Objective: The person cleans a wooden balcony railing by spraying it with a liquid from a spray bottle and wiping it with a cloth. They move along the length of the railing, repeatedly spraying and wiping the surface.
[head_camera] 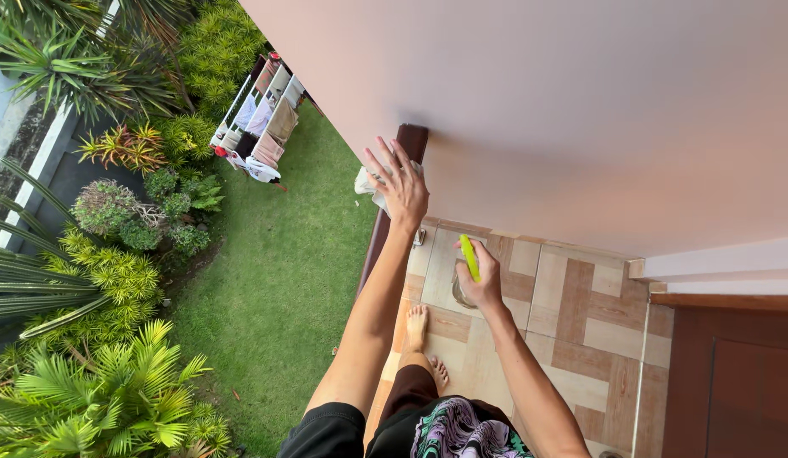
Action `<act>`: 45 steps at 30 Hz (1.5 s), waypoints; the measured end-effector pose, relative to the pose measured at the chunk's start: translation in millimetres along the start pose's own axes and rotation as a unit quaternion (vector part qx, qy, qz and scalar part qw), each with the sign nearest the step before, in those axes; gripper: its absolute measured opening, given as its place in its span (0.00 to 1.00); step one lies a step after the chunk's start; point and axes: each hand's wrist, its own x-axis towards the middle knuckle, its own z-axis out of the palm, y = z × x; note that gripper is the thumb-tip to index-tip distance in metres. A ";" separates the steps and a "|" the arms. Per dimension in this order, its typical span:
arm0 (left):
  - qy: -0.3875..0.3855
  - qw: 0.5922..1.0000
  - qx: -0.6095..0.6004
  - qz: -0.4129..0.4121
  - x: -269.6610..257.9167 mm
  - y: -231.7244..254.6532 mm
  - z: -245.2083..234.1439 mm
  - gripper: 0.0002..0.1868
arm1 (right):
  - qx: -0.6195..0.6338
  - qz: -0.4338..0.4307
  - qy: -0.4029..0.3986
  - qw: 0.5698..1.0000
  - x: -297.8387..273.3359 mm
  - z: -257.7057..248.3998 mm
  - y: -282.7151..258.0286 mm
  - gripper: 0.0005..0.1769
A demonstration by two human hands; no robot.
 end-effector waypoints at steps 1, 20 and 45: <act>0.001 1.000 -0.003 0.003 5.1 0.4 4.0 0.40 | 0.004 -0.010 0.000 1.000 5.8 1.3 0.0 0.20; -0.041 0.999 -0.019 0.010 69.0 8.1 63.2 0.46 | 0.005 -0.029 0.019 0.999 60.5 2.4 -0.6 0.21; -0.145 0.887 -0.384 -0.211 77.3 -38.7 95.1 0.32 | 0.002 -0.037 0.046 0.998 54.3 0.6 18.8 0.20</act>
